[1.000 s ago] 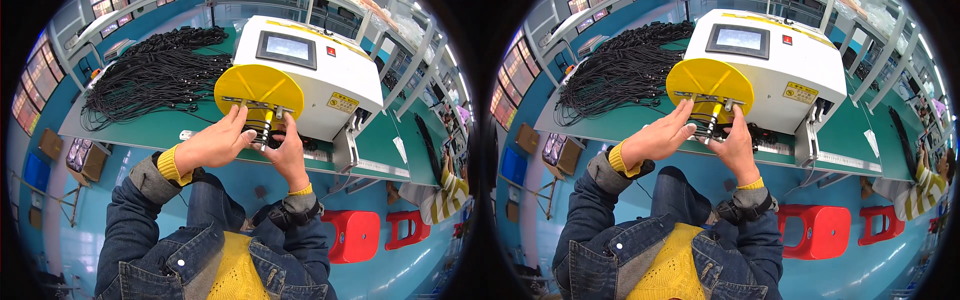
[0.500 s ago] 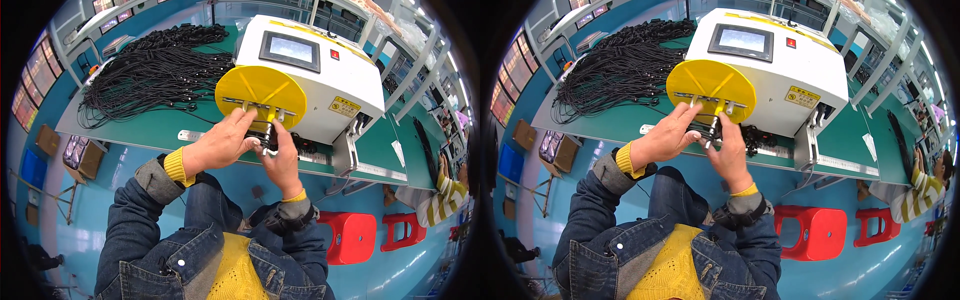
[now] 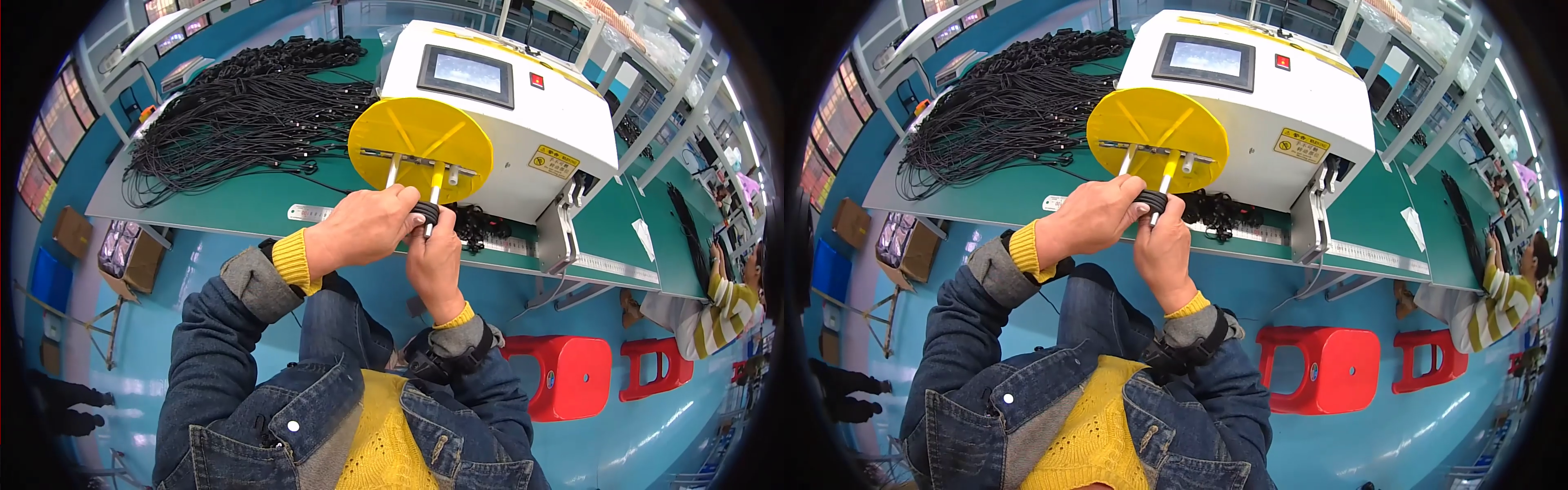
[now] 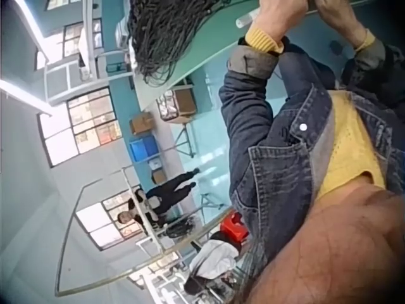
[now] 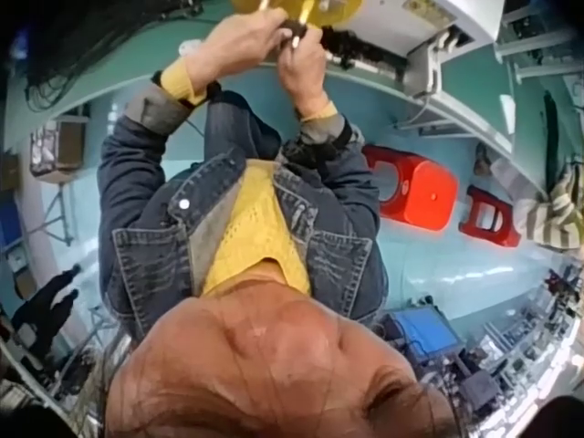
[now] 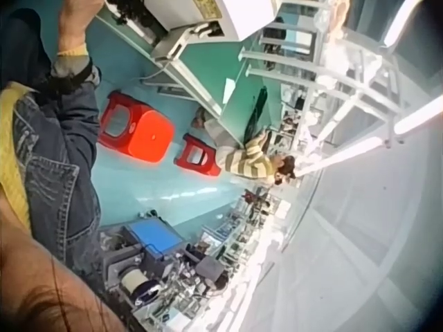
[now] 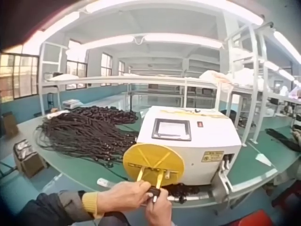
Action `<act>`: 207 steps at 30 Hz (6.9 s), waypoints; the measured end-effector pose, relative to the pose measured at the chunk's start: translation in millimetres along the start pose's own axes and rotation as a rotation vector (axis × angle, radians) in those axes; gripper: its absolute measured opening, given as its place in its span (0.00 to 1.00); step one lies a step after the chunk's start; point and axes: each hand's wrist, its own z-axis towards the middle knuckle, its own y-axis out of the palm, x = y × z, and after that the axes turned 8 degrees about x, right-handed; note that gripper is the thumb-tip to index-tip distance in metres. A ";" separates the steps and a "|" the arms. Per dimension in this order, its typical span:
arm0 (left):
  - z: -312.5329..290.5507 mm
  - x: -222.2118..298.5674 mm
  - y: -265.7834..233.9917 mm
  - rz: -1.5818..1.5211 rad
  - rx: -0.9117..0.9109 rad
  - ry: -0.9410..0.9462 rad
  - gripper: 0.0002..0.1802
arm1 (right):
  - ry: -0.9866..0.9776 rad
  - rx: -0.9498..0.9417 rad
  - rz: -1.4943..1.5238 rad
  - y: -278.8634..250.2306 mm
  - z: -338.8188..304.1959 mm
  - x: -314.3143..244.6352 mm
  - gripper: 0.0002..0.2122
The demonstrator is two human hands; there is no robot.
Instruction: The person picks up a cable from a pile, coils it around the pegs of a winding machine, and removes it. They then pick up a tie, wrap it around the coiled cable, and pull it tight to secure it.
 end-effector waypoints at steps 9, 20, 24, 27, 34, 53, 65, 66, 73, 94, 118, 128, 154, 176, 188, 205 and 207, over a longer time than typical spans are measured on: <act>-77.7 47.1 9.7 -0.165 -0.047 -0.255 0.11 | -0.089 -0.238 -0.147 -27.0 -56.6 1.5 0.10; -91.7 -17.1 62.0 -1.869 -0.445 -0.901 0.17 | 0.162 -0.447 0.128 -13.9 -68.9 10.3 0.05; -83.5 10.7 48.6 -1.484 -0.489 -0.911 0.14 | -0.038 -0.440 0.046 -13.4 -80.1 37.8 0.05; -89.8 -4.0 61.4 -1.313 -0.746 -0.978 0.13 | -0.099 -0.561 -0.205 -18.9 -85.7 45.4 0.07; -116.6 -15.6 93.5 -1.311 -1.084 -1.116 0.12 | -0.320 -0.863 -0.418 -22.9 -80.6 43.5 0.09; -122.6 -21.3 104.4 -1.381 -1.084 -1.296 0.05 | -0.047 -0.691 -0.224 -10.3 -115.2 73.3 0.10; -154.9 -30.2 102.8 -1.303 -0.475 -1.078 0.04 | 0.035 -0.781 0.102 0.9 -60.7 43.9 0.08; -156.6 -31.8 99.0 -1.329 -0.401 -1.079 0.04 | -0.058 -0.611 0.054 7.4 -47.7 45.9 0.07; -139.1 -26.5 86.8 -1.358 -0.163 -1.075 0.04 | -0.385 -0.296 -0.437 47.9 1.5 113.3 0.06; -52.5 -59.6 103.2 -1.029 0.333 -1.006 0.06 | 0.413 -0.476 0.055 43.8 13.5 89.6 0.09; -36.3 -81.9 150.6 -0.022 0.269 -0.254 0.16 | 0.361 -0.018 0.019 -35.0 -20.1 94.4 0.10; -35.1 -88.0 139.8 -0.161 0.318 -0.311 0.18 | 0.397 0.022 0.072 -37.0 -46.2 88.7 0.07; -54.6 -96.5 123.8 -0.511 0.450 -0.299 0.10 | 0.441 -0.104 0.130 -22.2 -55.0 72.4 0.07; -95.2 -36.0 112.9 -1.319 0.136 -0.737 0.08 | 0.437 -0.268 0.490 -18.2 -56.2 47.4 0.05; -96.4 -13.6 97.9 -1.151 -0.071 -0.815 0.05 | 0.867 -0.584 0.567 -47.7 -66.4 33.0 0.13; -98.8 -3.0 95.6 -0.893 -0.423 -0.556 0.11 | -0.202 -0.800 -0.075 -43.1 -27.0 23.1 0.21; -98.0 -3.4 96.9 -0.865 -0.331 -0.430 0.15 | -0.315 -0.758 -0.067 -36.2 -32.0 29.5 0.19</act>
